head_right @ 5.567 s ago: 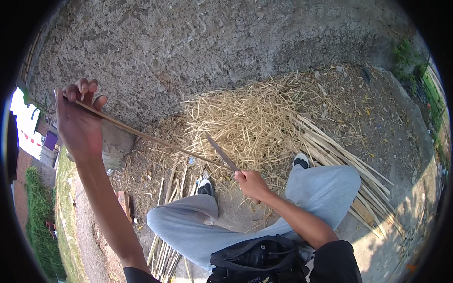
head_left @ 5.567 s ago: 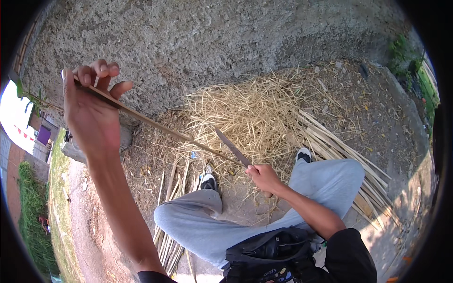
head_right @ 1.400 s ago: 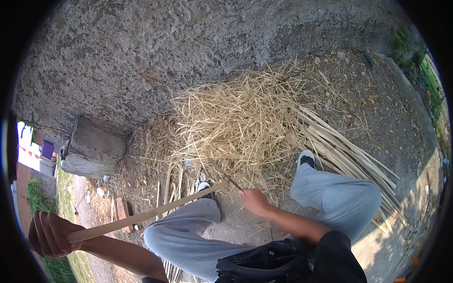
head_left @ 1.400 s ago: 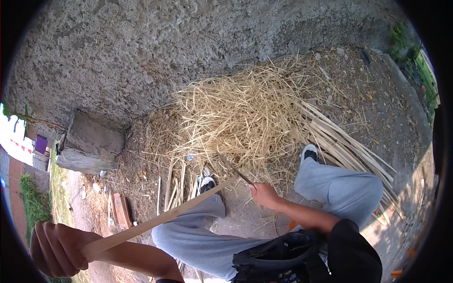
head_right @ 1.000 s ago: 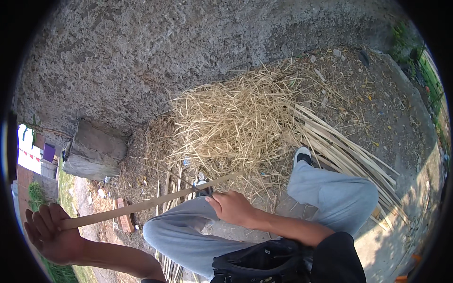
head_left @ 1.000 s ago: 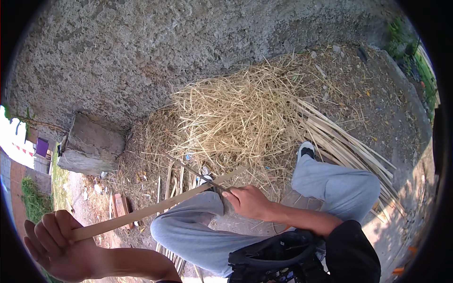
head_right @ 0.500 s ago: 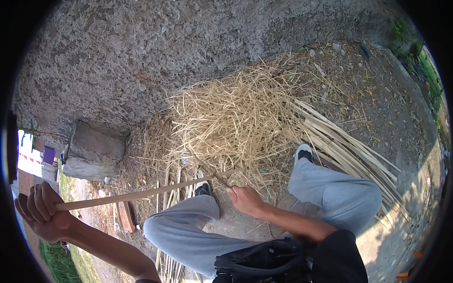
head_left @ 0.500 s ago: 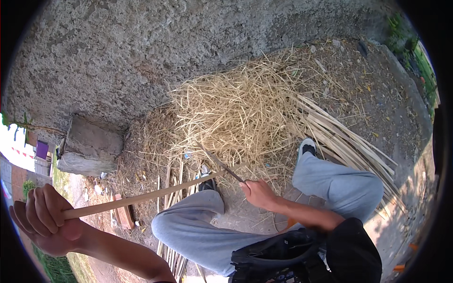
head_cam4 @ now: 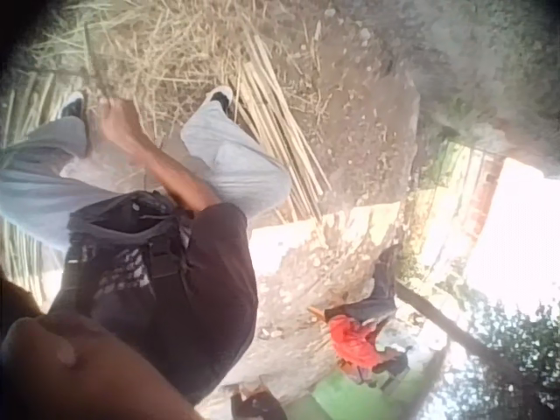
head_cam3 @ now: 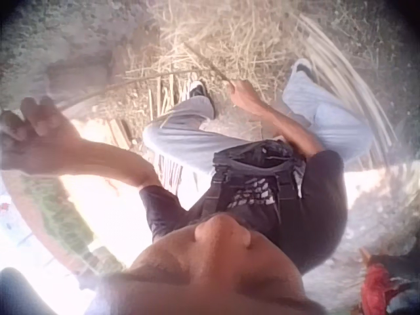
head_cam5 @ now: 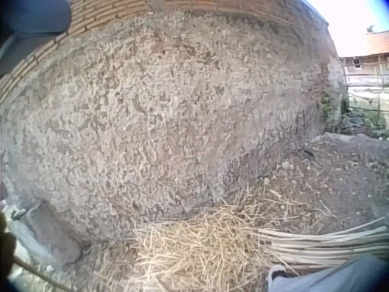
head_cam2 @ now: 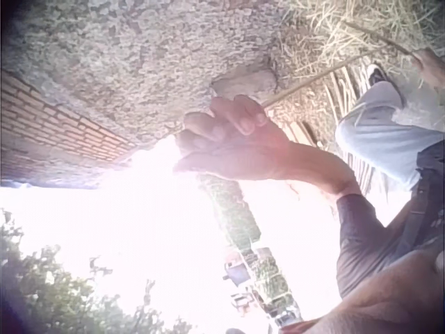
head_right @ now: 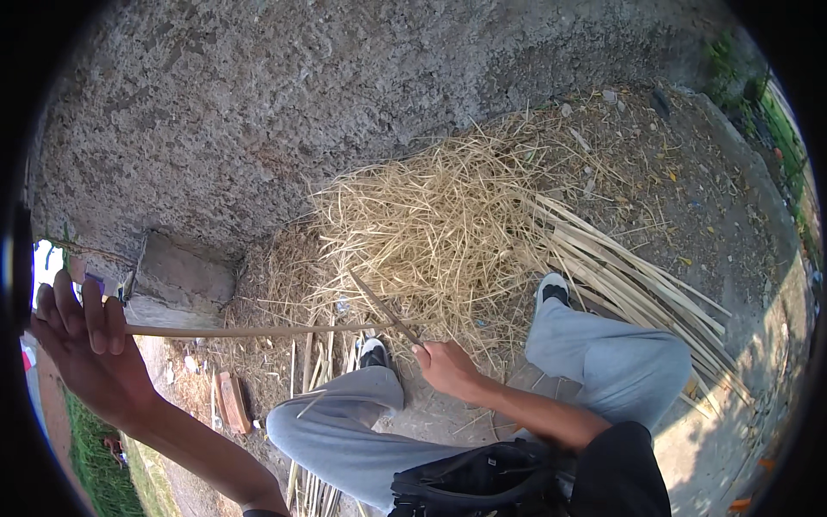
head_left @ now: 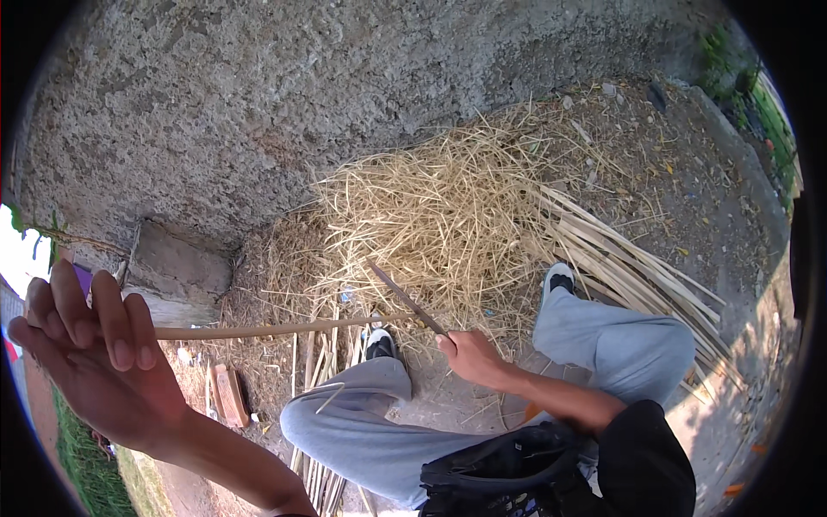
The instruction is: The person scrapes and whittles a wooden stick using a utility knife, then scrapes along the stick with a knife.
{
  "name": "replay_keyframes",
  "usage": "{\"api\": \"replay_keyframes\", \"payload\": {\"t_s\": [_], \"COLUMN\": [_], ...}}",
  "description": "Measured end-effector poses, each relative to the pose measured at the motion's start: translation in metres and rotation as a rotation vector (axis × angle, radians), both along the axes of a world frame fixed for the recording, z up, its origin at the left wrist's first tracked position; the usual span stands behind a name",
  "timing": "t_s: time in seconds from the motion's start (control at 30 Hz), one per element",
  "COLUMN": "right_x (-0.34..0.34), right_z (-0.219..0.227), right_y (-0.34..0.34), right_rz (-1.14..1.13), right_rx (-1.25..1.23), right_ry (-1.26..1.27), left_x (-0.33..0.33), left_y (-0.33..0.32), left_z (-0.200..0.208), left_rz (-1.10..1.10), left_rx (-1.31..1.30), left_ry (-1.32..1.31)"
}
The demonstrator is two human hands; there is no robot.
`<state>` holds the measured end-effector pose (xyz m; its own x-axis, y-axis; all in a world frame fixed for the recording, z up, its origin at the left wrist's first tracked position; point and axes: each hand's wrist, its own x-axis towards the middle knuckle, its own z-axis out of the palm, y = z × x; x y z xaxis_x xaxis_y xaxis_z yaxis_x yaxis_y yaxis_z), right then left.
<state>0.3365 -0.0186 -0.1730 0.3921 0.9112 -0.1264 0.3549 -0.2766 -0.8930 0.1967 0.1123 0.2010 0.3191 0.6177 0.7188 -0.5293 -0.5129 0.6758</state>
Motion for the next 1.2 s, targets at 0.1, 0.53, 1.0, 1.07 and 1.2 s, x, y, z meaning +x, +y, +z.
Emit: {"api": "replay_keyframes", "payload": {"t_s": [0.1, 0.53, 1.0, 1.07, 1.2], "right_x": [-0.014, -0.015, -0.021, -0.037, 0.024], "right_z": [0.053, -0.002, -0.028, -0.028, -0.245], "right_y": [-0.003, 0.001, 0.015, 0.012, -0.047], "right_rz": [0.056, -0.02, 0.01, -0.026, -0.014], "right_rx": [0.249, 0.107, 0.135, 0.386, -0.208], "right_ry": [-0.038, -0.135, -0.107, -0.074, -0.275], "left_x": [0.006, 0.044, 0.026, 0.02, 0.031], "left_y": [-0.004, -0.012, -0.007, -0.004, -0.005], "left_z": [-0.003, -0.013, -0.013, -0.011, -0.011], "left_rz": [-0.079, 0.648, 0.747, 0.784, 0.759], "left_rx": [0.108, 0.011, 0.076, 0.079, 0.01], "left_ry": [0.071, -0.178, -0.176, -0.144, -0.231]}}
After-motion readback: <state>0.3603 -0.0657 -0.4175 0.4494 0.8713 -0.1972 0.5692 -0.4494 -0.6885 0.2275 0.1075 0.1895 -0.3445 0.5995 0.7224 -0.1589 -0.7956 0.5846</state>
